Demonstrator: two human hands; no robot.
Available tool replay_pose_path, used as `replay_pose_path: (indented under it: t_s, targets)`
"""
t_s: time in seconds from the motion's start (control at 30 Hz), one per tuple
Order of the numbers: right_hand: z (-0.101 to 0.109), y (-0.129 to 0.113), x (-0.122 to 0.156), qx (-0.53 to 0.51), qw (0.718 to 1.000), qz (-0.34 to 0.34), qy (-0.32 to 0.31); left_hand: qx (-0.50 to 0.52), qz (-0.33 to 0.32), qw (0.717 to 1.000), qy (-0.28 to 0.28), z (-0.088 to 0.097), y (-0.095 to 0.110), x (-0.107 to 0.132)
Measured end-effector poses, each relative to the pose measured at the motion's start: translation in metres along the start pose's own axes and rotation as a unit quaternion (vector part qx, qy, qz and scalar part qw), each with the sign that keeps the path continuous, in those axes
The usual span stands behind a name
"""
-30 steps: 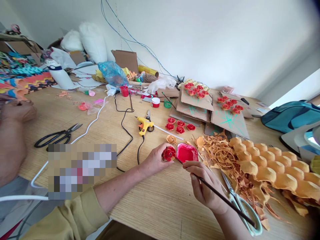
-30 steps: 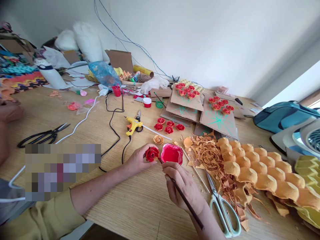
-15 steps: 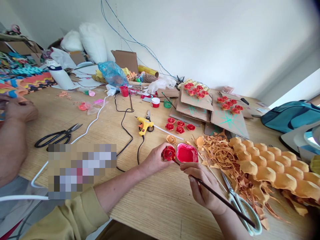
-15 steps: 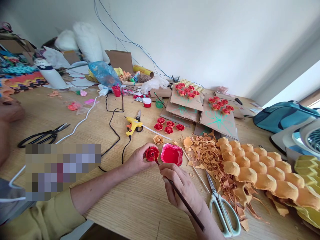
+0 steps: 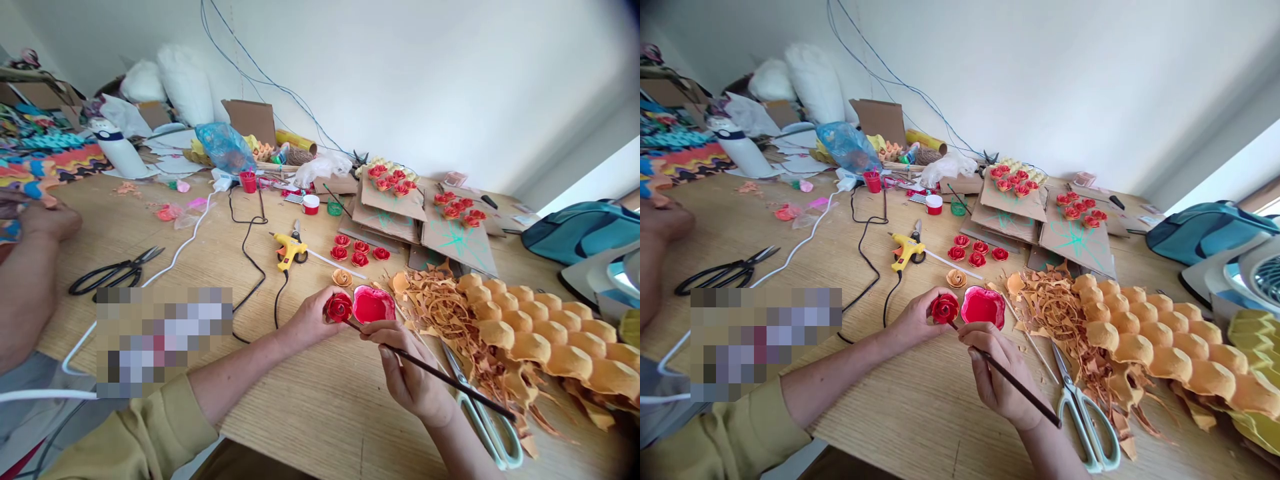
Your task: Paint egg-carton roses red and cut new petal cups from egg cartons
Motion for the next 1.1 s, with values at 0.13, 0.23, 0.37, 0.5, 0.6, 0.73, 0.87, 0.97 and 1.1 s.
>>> replay_pose_path:
  t_s: [0.13, 0.23, 0.37, 0.5, 0.6, 0.73, 0.87, 0.97, 1.1]
  targets:
    - [-0.001, 0.0, 0.0, 0.002, 1.0, -0.004, -0.004, -0.001, 0.009, 1.0, -0.002, 0.0, 0.0, 0.0]
    - [-0.004, -0.001, -0.001, 0.005, 1.0, -0.004, -0.02, 0.0, 0.01, 1.0, -0.003, 0.0, 0.002, 0.0]
    - [0.001, -0.001, -0.003, 0.013, 1.0, -0.007, -0.01, 0.004, 0.008, 1.0, -0.004, 0.0, 0.0, 0.0]
    - [0.008, -0.001, -0.003, 0.028, 1.0, -0.001, 0.0, -0.011, 0.015, 1.0, 0.014, 0.004, -0.005, -0.002]
    - [0.012, 0.004, -0.002, 0.049, 0.999, -0.001, 0.005, -0.016, 0.016, 1.0, 0.021, 0.005, -0.008, -0.002]
    - [0.012, 0.012, -0.004, 0.085, 0.996, -0.001, 0.008, -0.012, 0.026, 0.999, 0.028, 0.007, -0.01, -0.003]
    - [0.01, 0.018, -0.007, 0.124, 0.992, -0.001, 0.014, -0.01, 0.032, 0.999, 0.033, 0.008, -0.01, -0.004]
    - [0.011, 0.024, -0.006, 0.142, 0.99, -0.013, 0.023, -0.004, 0.033, 0.999, 0.032, 0.008, -0.009, -0.005]
    - [0.016, 0.03, -0.002, 0.148, 0.987, -0.033, 0.048, 0.009, 0.036, 0.999, 0.025, 0.007, -0.01, -0.005]
Point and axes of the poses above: each hand's wrist, its own x-axis away from the middle knuckle, its own z-axis out of the back of the hand, y = z × x, the point moved 9 cm from there along -x, towards the middle knuckle, and after that the axes turned 9 degrees about y, right-handed, at the moved point
